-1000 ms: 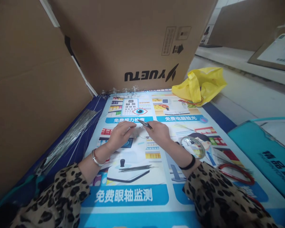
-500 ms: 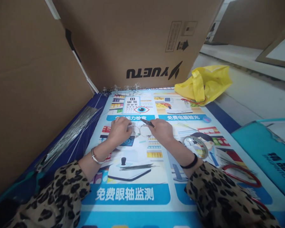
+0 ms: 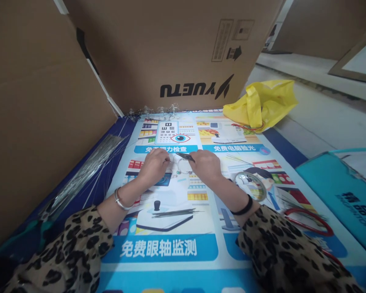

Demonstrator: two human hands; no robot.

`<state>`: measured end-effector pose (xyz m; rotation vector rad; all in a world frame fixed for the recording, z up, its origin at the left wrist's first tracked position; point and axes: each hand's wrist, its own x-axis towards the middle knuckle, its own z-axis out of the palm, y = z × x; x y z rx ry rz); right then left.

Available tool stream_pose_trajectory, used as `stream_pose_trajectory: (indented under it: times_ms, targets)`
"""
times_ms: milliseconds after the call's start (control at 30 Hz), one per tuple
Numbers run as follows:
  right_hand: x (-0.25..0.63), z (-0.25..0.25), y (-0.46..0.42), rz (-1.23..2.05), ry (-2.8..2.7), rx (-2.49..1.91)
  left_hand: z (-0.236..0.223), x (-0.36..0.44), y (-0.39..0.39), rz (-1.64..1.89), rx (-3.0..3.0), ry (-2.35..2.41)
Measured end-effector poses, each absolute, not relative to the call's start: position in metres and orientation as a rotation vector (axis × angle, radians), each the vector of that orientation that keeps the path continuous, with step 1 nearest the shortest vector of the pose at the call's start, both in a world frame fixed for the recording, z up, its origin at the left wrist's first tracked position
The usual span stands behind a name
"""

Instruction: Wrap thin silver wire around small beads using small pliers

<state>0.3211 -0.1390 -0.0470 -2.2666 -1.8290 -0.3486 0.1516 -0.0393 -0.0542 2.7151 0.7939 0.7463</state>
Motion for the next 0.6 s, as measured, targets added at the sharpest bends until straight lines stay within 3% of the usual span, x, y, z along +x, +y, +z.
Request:
stream_pose_trajectory:
  times_ms: [600]
  targets:
    - [0.3206, -0.0465, -0.1392, -0.38, -1.904, -2.237, -0.0518, 0.1501, -0.0399, 0.717, 2.69, 0.821]
